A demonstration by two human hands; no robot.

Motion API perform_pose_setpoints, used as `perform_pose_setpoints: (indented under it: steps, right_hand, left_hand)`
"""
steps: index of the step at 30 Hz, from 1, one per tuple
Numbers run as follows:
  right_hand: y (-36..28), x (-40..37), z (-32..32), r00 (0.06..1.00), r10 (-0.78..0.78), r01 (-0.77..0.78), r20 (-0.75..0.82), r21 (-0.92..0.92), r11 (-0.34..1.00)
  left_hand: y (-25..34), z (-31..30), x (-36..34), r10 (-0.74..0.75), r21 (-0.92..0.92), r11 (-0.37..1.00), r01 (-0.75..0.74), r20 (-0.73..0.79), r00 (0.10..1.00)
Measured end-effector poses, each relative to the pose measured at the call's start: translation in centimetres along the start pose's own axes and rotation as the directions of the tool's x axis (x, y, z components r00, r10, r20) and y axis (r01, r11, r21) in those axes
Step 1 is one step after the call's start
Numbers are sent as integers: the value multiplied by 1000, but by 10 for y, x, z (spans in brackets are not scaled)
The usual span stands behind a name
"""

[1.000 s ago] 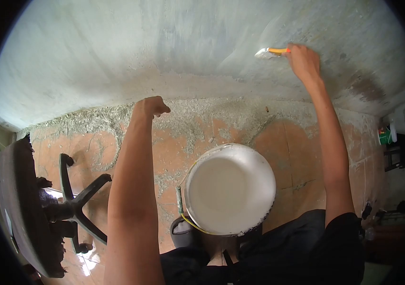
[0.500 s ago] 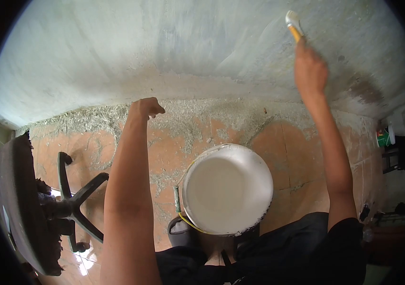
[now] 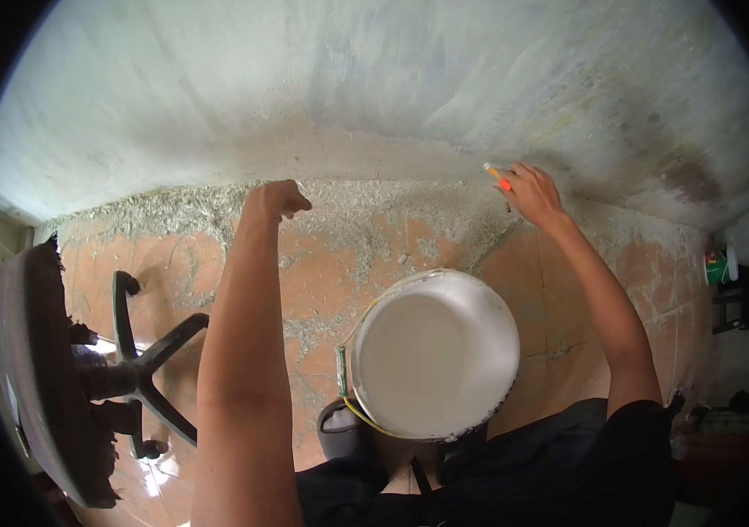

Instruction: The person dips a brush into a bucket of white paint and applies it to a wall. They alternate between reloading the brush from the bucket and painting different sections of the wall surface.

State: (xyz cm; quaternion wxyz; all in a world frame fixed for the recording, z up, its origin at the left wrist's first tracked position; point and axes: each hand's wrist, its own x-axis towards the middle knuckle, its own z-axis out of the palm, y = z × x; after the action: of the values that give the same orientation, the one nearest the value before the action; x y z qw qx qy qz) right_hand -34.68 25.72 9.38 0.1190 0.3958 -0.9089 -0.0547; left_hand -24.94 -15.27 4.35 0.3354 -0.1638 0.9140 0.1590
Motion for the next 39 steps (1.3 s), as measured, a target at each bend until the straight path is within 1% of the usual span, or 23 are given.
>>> perform_pose_setpoints:
  steps: [1,3,4,6,10,13,15,16,18,19,21,22,24,25,28,30,31,34,35,36,37,38,39]
  right_hand:
    - [1,-1,-3,1000,-8,8,5,-5,1000]
    - [6,-3,-9,977,-180,171,-111,-87,981]
    - [10,-1,-12,976,-185,176,-110,-92,980]
    - [17,2,-18,955,-210,179,-209,-158,971]
    - [32,17,-46,945,-216,179,-244,-167,970]
    - [38,22,-61,942,-228,174,-245,-222,959]
    - [44,25,-68,877,-258,157,-406,-265,951]
    - [44,26,-73,876,-261,162,-405,-264,951]
    - [43,24,-93,811,-254,107,-527,-293,950]
    - [39,23,-102,812,-253,107,-526,-293,950]
    - [30,22,-115,710,-306,115,-634,-324,939]
    - [29,20,-114,712,-304,110,-633,-326,939]
    - [28,17,-106,688,-361,118,-629,-395,911]
    - [28,17,-99,689,-358,112,-631,-394,912]
    - [26,18,-67,702,-346,135,-622,-361,923]
    - [23,16,-47,763,-262,119,-591,-271,955]
    - [22,16,-38,763,-260,116,-592,-270,956]
    - [17,11,-15,808,-327,190,-491,-309,932]
    - [14,8,-6,809,-324,187,-491,-308,933]
    - [11,4,4,830,-338,217,-443,-302,928]
    - [8,0,11,850,-350,243,-395,-295,924]
    - [6,-2,17,852,-345,237,-394,-298,925]
    - [3,-4,21,876,-349,280,-333,-237,930]
  left_hand:
    - [-1,0,1,1,-10,1000,-1,2,1000]
    - [0,-3,2,-15,21,1000,14,27,1000]
    - [2,-3,1,-13,14,1000,13,25,1000]
    - [11,-3,0,-75,12,997,75,29,997]
    - [25,-4,-1,-52,2,999,52,-22,998]
    - [36,-10,-5,-20,8,1000,21,-41,999]
    - [41,-14,-11,-26,21,999,26,-3,1000]
    - [42,-14,-13,-29,18,999,29,-1,1000]
    - [44,-14,-16,-41,9,999,42,-17,999]
    - [43,-13,-14,-41,10,999,41,-16,999]
    - [40,-13,-11,-36,29,999,36,-1,999]
    - [39,-12,-9,-31,32,999,31,-1,1000]
    - [35,-9,-7,-46,39,998,46,7,999]
    - [33,-8,-5,-44,44,998,43,6,999]
    - [25,-4,2,-51,42,998,51,2,999]
    - [21,-2,5,-12,67,998,11,11,1000]
    - [19,-2,5,-11,69,998,10,11,1000]
    - [13,2,7,11,53,999,-12,6,1000]
    - [12,2,9,-26,28,999,26,17,1000]
    - [11,2,10,-62,5,998,62,28,998]
    - [11,2,10,-57,10,998,57,28,998]
    - [11,2,10,-60,-16,998,61,36,998]
    - [12,1,8,-64,-42,997,66,44,997]
